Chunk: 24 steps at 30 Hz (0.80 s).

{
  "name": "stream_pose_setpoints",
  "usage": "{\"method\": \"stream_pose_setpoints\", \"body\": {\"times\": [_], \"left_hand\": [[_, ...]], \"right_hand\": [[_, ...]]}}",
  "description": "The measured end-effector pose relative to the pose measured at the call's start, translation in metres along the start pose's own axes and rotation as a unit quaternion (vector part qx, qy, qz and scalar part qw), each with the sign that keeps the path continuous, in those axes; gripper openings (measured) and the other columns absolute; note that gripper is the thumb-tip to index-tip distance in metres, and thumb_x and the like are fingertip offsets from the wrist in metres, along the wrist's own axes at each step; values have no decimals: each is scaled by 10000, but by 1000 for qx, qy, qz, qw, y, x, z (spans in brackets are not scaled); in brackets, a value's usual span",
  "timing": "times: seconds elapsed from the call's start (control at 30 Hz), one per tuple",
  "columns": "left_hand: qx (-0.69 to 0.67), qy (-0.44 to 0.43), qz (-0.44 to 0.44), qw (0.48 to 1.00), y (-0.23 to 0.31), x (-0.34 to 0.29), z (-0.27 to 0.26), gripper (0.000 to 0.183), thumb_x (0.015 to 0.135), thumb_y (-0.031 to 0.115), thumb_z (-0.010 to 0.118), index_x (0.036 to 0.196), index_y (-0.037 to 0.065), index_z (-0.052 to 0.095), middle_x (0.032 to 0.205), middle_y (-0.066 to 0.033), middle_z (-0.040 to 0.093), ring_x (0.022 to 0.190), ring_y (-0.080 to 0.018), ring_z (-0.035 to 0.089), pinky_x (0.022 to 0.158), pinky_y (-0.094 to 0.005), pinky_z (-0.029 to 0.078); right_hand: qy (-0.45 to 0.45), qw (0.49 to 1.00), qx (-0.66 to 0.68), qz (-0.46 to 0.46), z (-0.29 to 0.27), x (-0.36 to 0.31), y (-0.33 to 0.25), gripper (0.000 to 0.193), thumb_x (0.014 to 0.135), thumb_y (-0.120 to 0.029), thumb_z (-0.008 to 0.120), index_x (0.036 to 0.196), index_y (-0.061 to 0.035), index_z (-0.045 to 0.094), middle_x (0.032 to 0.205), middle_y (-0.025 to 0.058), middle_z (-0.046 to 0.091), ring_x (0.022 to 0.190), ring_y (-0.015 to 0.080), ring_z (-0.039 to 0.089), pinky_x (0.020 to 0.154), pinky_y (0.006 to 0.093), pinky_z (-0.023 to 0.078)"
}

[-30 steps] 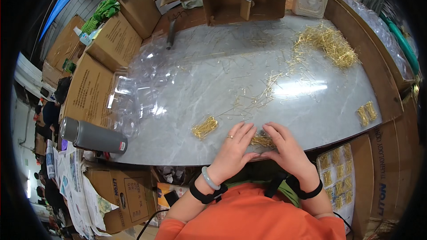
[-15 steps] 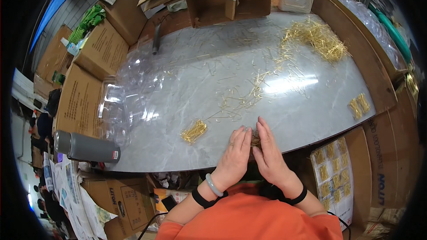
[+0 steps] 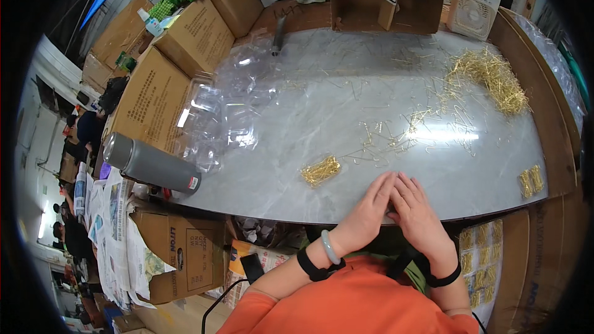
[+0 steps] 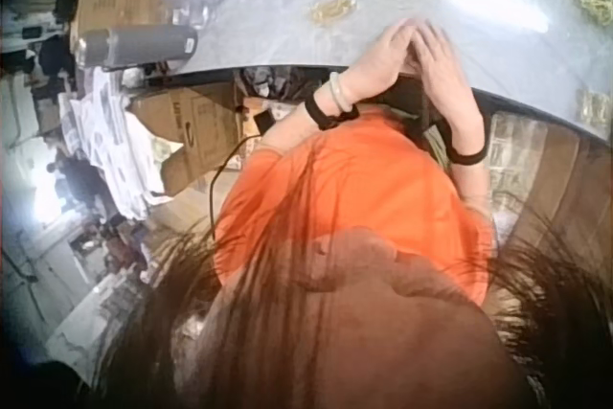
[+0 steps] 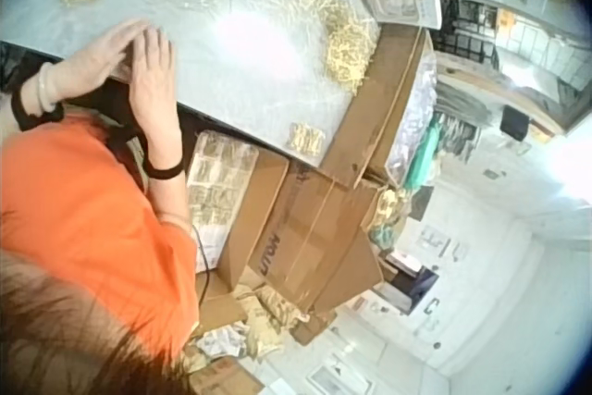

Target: The recorder is bundling and organizing gold-colored metal wires on a workbench.

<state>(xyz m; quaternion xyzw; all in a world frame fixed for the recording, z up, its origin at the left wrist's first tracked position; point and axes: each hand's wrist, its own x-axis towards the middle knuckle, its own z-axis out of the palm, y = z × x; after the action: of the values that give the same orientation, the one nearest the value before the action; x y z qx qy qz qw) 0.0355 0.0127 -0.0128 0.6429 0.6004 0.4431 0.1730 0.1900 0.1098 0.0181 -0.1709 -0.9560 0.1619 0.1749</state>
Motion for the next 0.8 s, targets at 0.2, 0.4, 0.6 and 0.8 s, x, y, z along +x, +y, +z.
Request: {"method": "stream_pose_setpoints", "body": {"times": [0.2, 0.4, 0.6, 0.8], "left_hand": [[-28, -8, -31, 999, -2, -7, -26, 748, 908, 37, 698, 1558, -21, 332, 1559, -245, 374, 1424, -409, 431, 1167, -432, 388], [34, -8, -65, 997, 17, -9, -11, 677, 919, 58, 709, 1516, -33, 404, 1541, -260, 407, 1418, -435, 433, 1141, -448, 424], [151, 35, -7, 988, 2, -14, 19, 584, 909, -68, 498, 1474, -155, 376, 1529, -345, 388, 1442, -455, 404, 1189, -456, 393], [46, 48, 14, 998, 11, -10, 12, 579, 921, -25, 569, 1463, -146, 402, 1521, -327, 407, 1425, -467, 418, 1167, -463, 407]], "right_hand": [[61, 998, -11, -10, 4, 1, 14, 483, 832, -88, 726, 1298, -65, 604, 1204, 114, 605, 1149, 320, 577, 991, 446, 462], [101, 993, -34, 42, 14, -6, 3, 421, 851, -57, 698, 1264, -31, 617, 1257, 127, 597, 1171, 325, 573, 989, 454, 450], [56, 998, -7, 36, 18, -9, -5, 467, 901, -60, 628, 1353, 28, 554, 1453, 226, 529, 1365, 432, 490, 1160, 537, 387], [80, 995, -11, 67, 27, -15, -10, 433, 895, 11, 575, 1326, 46, 585, 1361, 215, 589, 1301, 406, 546, 1104, 489, 451]]}}
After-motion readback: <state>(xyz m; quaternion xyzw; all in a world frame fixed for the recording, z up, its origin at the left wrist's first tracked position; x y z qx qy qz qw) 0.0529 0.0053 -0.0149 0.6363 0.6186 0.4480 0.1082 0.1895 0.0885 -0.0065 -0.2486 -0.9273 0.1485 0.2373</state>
